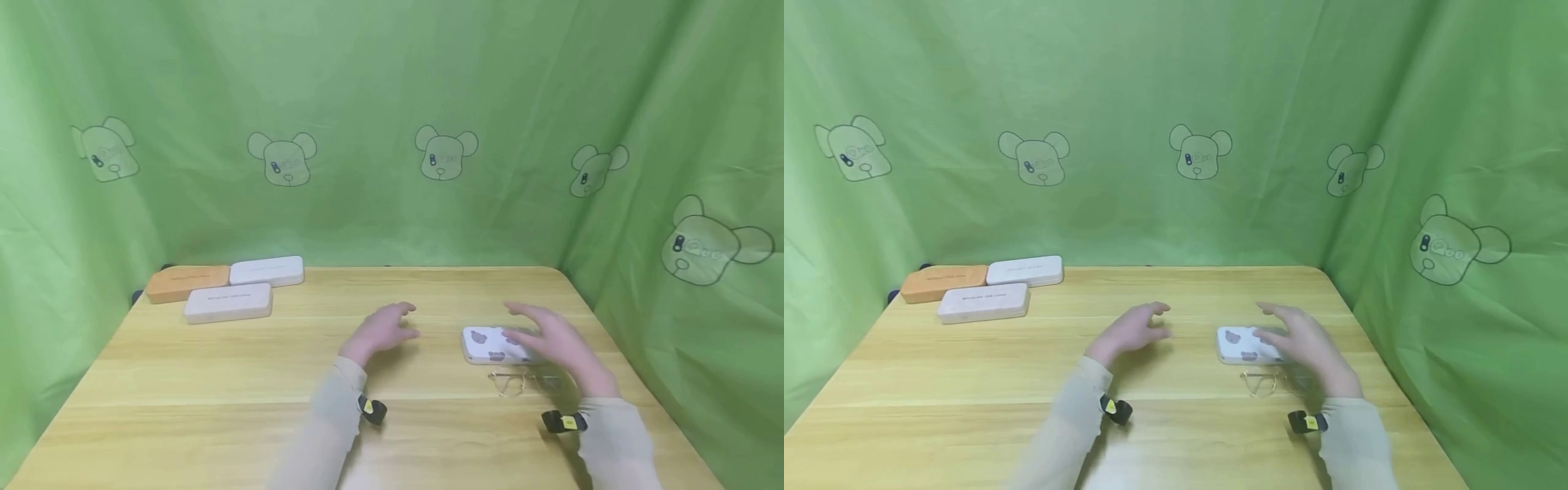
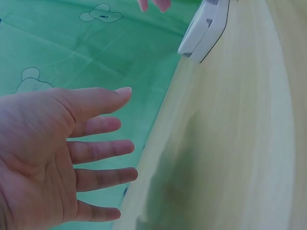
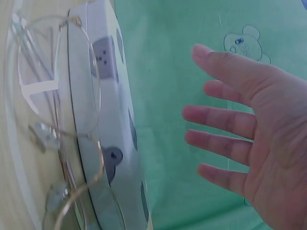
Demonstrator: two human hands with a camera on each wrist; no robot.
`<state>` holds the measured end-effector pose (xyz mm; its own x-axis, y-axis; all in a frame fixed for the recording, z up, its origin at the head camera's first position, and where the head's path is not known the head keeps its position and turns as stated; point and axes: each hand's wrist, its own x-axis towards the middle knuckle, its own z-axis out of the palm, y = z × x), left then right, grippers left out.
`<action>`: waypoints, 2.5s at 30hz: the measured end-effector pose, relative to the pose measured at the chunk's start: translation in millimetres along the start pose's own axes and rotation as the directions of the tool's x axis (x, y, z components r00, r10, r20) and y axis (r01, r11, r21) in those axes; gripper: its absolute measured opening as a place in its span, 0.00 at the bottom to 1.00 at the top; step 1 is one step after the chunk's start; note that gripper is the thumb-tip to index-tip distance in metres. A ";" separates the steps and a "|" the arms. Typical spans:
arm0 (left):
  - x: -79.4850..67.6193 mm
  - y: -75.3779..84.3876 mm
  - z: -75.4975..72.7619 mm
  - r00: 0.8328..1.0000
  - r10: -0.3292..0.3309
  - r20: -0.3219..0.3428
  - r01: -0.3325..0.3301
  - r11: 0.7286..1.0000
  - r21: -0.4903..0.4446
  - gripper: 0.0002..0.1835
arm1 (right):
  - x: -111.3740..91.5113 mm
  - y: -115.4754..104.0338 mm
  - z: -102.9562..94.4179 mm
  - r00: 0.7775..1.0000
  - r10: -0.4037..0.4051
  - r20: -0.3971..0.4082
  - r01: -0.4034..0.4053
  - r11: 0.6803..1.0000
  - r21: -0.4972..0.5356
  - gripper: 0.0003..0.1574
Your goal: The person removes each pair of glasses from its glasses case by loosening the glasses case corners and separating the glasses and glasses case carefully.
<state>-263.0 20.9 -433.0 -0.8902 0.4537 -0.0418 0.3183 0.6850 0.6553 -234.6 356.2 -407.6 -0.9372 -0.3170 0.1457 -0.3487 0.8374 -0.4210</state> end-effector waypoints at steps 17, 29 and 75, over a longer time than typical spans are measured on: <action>-48.4 -45.6 -43.1 0.980 0.056 -0.192 -0.022 0.984 0.178 0.23 | 13.7 -39.3 11.2 0.995 -0.063 -0.075 0.056 0.995 -0.087 0.38; -82.6 -84.2 -84.2 0.935 0.128 -0.331 -0.020 0.951 0.310 0.20 | 31.5 -77.9 34.2 0.985 -0.147 -0.093 0.133 0.981 -0.144 0.40; -172.6 -224.4 -191.6 0.904 -0.235 -0.357 0.309 0.937 0.164 0.54 | 153.6 -265.0 172.9 0.922 -0.322 0.213 0.340 0.939 -0.051 0.57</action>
<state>-243.3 -320.4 -428.3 -0.9960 0.0453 0.0776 0.0770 0.8752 0.4776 -284.2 8.7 -428.5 -0.7497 -0.6570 0.0797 -0.6466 0.7013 -0.3001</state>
